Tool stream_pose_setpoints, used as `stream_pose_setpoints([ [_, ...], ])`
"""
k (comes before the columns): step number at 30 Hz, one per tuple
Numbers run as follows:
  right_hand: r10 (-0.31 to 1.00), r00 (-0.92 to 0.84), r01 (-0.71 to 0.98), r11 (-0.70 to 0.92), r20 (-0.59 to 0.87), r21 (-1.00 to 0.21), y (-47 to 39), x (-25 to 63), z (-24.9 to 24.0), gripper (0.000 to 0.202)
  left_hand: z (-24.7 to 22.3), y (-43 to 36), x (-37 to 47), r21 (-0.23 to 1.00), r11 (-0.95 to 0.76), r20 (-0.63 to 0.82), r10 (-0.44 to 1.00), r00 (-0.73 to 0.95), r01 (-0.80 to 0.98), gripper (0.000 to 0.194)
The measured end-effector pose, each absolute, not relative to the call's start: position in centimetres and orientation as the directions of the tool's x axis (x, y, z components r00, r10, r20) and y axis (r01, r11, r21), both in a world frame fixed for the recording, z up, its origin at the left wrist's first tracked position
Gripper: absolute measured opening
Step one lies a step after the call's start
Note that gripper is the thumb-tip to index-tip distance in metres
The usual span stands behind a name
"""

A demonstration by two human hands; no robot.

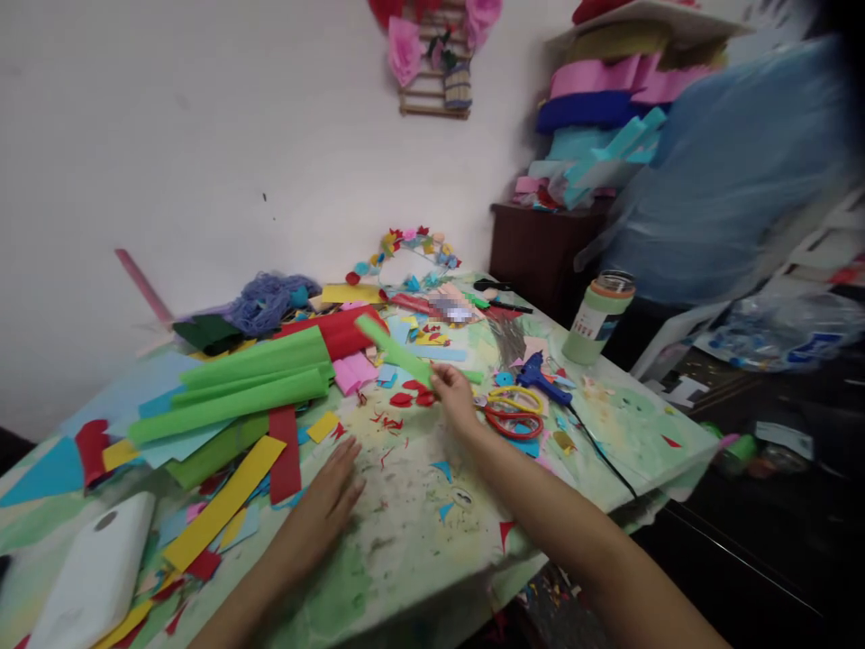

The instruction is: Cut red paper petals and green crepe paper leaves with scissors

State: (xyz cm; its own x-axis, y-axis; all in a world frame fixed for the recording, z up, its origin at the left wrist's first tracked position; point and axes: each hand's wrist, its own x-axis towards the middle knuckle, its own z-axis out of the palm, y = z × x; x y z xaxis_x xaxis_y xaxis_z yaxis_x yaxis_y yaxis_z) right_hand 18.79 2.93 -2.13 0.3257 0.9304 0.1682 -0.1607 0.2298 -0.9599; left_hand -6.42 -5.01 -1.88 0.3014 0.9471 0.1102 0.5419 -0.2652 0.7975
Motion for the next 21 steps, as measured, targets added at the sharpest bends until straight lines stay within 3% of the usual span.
stream_pose_setpoints([
  [2, 0.959, 0.213, -0.120, 0.216, 0.187, -0.969, 1.8, 16.9, -2.6, 0.020, -0.8, -3.3, -3.9, 0.986, -0.020, -0.014, 0.980, 0.198, 0.168, 0.048],
  [5, 0.975, 0.072, -0.040, 0.215, 0.212, -0.976, 0.4, 14.7, -3.3, 0.011, -0.2, -1.7, -1.2, 0.997, 0.074, -0.069, 0.985, 0.158, -0.023, 0.044],
  [15, 0.977, -0.056, 0.129, 0.213, 0.208, -0.968, 0.0, 14.2, -4.1, 0.018, -1.7, 0.2, -2.2, 0.957, 0.181, -0.192, 0.981, -0.030, -0.226, 0.037],
  [21, 0.977, -0.080, 0.148, 0.207, 0.197, -0.967, -0.4, 14.1, -3.5, 0.011, -2.0, 0.1, -1.9, 0.975, 0.188, -0.182, 0.982, 0.055, -0.117, 0.038],
])
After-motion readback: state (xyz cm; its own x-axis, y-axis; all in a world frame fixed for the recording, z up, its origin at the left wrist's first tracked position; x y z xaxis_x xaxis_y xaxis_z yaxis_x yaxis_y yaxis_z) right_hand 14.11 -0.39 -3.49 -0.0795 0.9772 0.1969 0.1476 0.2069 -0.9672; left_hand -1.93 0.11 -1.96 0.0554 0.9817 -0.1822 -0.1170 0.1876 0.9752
